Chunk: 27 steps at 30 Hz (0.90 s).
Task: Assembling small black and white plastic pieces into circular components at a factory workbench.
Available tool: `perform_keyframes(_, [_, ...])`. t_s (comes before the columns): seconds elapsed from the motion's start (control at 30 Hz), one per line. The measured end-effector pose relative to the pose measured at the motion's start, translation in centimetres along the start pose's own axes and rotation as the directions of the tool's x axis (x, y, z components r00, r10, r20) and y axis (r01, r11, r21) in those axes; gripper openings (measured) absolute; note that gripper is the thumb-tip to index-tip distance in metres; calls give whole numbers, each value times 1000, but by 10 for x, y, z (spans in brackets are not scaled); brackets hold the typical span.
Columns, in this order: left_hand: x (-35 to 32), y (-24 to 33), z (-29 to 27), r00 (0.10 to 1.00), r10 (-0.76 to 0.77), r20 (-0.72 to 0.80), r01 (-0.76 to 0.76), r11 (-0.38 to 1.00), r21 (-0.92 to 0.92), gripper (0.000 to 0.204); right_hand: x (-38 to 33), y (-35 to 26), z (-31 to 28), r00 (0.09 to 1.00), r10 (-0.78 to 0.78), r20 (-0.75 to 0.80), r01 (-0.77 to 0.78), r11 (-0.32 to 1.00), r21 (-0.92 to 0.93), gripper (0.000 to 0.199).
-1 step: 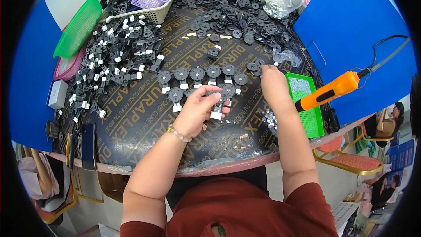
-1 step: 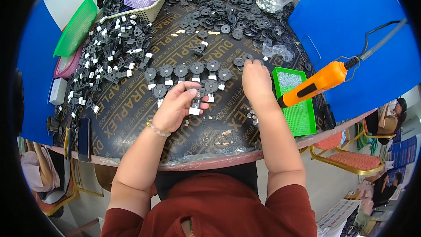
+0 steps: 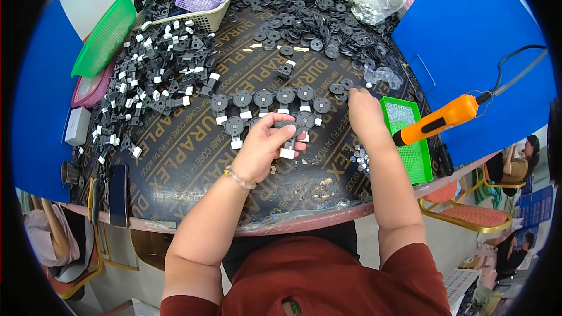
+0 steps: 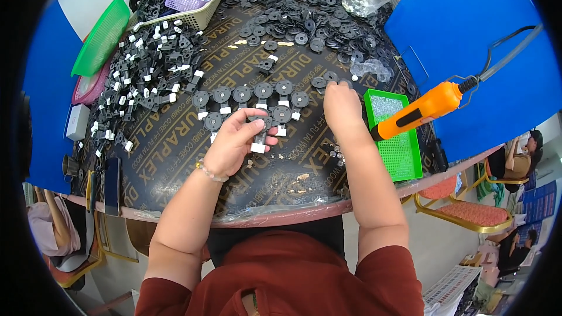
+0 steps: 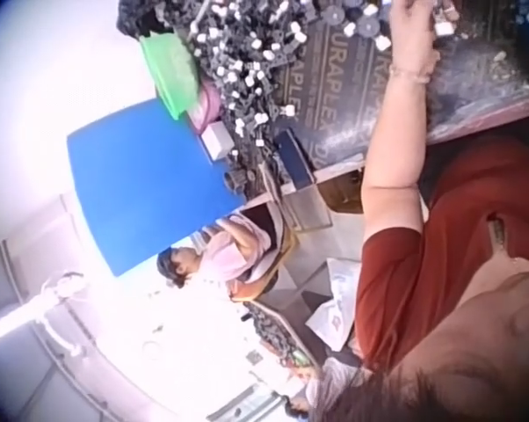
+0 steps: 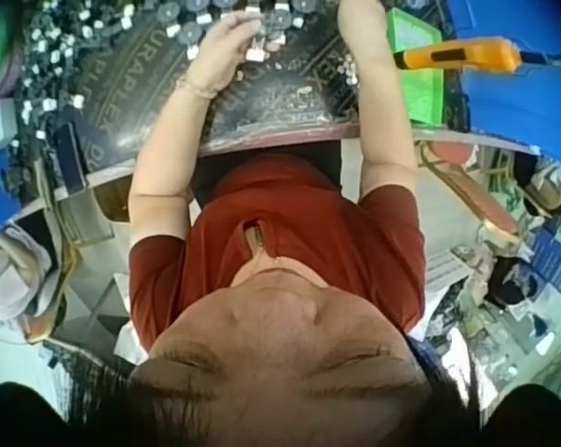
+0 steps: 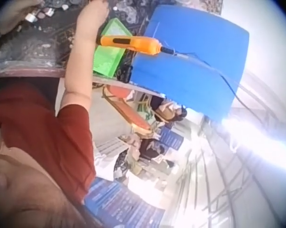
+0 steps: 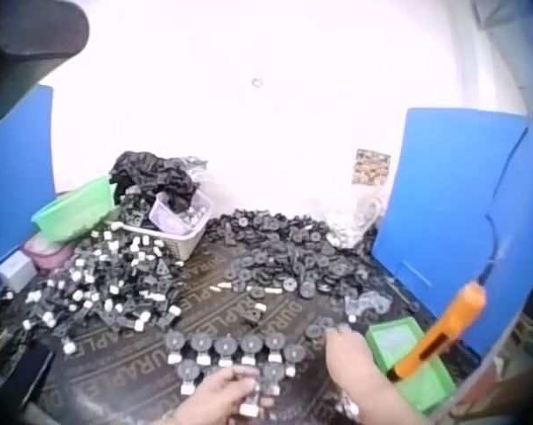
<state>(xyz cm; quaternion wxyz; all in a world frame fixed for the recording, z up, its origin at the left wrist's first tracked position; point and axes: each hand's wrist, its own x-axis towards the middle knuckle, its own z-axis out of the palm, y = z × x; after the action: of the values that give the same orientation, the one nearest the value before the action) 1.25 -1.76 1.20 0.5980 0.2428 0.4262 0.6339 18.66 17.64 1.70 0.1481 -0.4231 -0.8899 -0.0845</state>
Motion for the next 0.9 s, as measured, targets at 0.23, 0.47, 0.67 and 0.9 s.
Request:
perform_keyframes(0.23, [-1,-2,-9,999,41,0,-41,999,-6,25,14,2,12,955,94,280,-62,991,-123,18])
perform_keyframes(0.47, [1,-1,-7,999,36,-9,-36,999,-10,27,11,6,1,967,128,221,-102,987,-126,16])
perform_keyframes(0.67, [-2,4,-3,999,35,1,-35,992,-123,31,7,17,14,950,2,313,27,996,-90,13])
perform_keyframes(0.9, [2,0,-7,999,40,19,-36,986,-164,31,-4,3,-24,998,-23,64,14,990,140,36])
